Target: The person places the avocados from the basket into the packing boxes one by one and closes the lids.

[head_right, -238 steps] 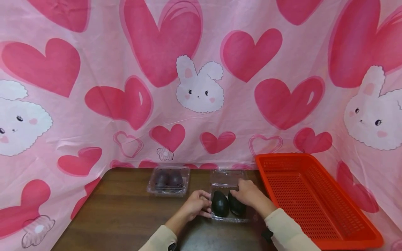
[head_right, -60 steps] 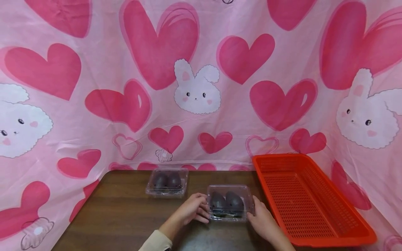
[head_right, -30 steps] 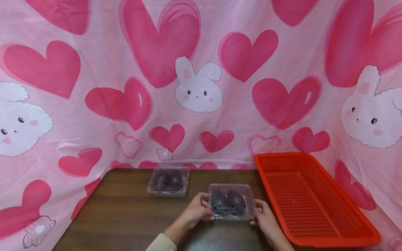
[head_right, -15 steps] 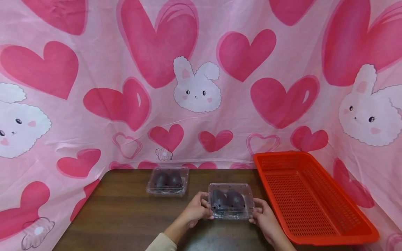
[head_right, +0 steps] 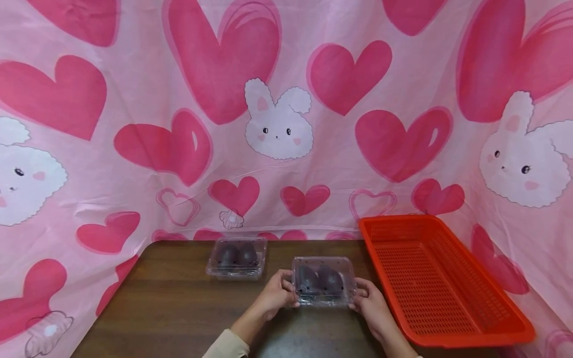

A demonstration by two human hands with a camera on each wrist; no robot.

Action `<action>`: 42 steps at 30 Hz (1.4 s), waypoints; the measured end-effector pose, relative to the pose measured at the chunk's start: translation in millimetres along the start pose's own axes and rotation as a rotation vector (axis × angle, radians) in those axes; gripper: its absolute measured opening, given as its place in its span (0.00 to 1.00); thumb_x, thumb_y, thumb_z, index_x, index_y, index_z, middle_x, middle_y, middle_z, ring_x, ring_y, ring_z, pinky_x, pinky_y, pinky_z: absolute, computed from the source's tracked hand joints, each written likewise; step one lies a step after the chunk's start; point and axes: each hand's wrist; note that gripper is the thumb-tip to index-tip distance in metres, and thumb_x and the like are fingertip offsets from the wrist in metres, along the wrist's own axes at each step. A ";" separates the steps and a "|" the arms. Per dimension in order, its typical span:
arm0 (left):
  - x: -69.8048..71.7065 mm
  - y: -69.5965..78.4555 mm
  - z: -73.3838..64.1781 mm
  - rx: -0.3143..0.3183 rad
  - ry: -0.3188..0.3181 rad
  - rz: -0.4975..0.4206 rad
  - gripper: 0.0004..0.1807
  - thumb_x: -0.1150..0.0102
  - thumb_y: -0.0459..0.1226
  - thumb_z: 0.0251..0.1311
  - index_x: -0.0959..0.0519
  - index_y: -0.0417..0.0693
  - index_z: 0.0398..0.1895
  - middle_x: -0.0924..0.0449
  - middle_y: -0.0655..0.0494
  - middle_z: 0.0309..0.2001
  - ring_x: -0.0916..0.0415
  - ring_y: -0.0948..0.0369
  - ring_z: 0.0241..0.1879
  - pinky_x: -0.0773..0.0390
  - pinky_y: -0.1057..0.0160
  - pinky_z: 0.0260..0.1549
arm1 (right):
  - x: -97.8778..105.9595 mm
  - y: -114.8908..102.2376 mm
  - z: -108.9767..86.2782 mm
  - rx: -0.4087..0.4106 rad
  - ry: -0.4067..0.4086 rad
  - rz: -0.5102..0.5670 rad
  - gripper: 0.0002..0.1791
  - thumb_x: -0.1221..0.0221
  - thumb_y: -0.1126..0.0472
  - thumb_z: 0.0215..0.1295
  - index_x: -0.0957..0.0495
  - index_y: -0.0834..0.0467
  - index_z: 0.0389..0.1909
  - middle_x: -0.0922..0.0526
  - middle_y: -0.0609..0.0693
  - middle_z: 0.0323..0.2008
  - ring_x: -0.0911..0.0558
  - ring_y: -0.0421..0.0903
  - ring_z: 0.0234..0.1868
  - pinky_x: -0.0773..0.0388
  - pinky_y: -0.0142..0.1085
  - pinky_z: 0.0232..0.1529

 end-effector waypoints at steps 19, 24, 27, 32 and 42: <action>10.0 8.6 30.6 -0.222 0.256 0.389 0.32 0.52 0.13 0.45 0.27 0.23 0.61 0.32 0.54 0.26 0.28 0.64 0.17 0.23 0.70 0.16 | -28.7 -10.7 47.6 0.085 0.012 0.029 0.30 0.53 0.76 0.70 0.40 0.71 0.73 0.28 0.61 0.48 0.25 0.47 0.39 0.15 0.28 0.38; 14.1 12.6 39.6 -0.259 0.296 0.459 0.33 0.52 0.13 0.44 0.27 0.22 0.61 0.33 0.57 0.23 0.29 0.65 0.16 0.26 0.71 0.15 | -33.7 -15.7 58.9 0.076 0.005 0.051 0.30 0.53 0.75 0.70 0.40 0.71 0.73 0.28 0.62 0.51 0.25 0.46 0.39 0.15 0.28 0.38; 16.1 14.2 44.4 -0.248 0.292 0.465 0.32 0.53 0.13 0.46 0.27 0.21 0.61 0.36 0.59 0.22 0.29 0.65 0.17 0.25 0.71 0.16 | -35.4 -17.9 62.6 0.068 0.005 0.065 0.30 0.52 0.76 0.70 0.40 0.71 0.74 0.29 0.64 0.53 0.25 0.46 0.38 0.15 0.27 0.38; 18.5 17.5 50.0 -0.228 0.283 0.456 0.29 0.54 0.13 0.46 0.24 0.25 0.56 0.38 0.59 0.23 0.30 0.64 0.19 0.25 0.71 0.15 | -36.7 -21.4 66.0 0.066 -0.002 0.060 0.30 0.52 0.74 0.72 0.40 0.70 0.75 0.32 0.69 0.62 0.24 0.47 0.41 0.15 0.27 0.40; 19.2 17.8 50.7 -0.213 0.316 0.560 0.35 0.51 0.16 0.45 0.30 0.19 0.64 0.31 0.54 0.28 0.25 0.51 0.41 0.19 0.61 0.35 | -37.4 -19.3 65.2 0.070 -0.005 0.072 0.31 0.53 0.75 0.71 0.42 0.72 0.75 0.32 0.71 0.62 0.23 0.47 0.42 0.15 0.26 0.40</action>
Point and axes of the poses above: each hand's wrist, its own z-axis towards the middle knuckle, its own x-axis out of the back of the hand, y = z × x
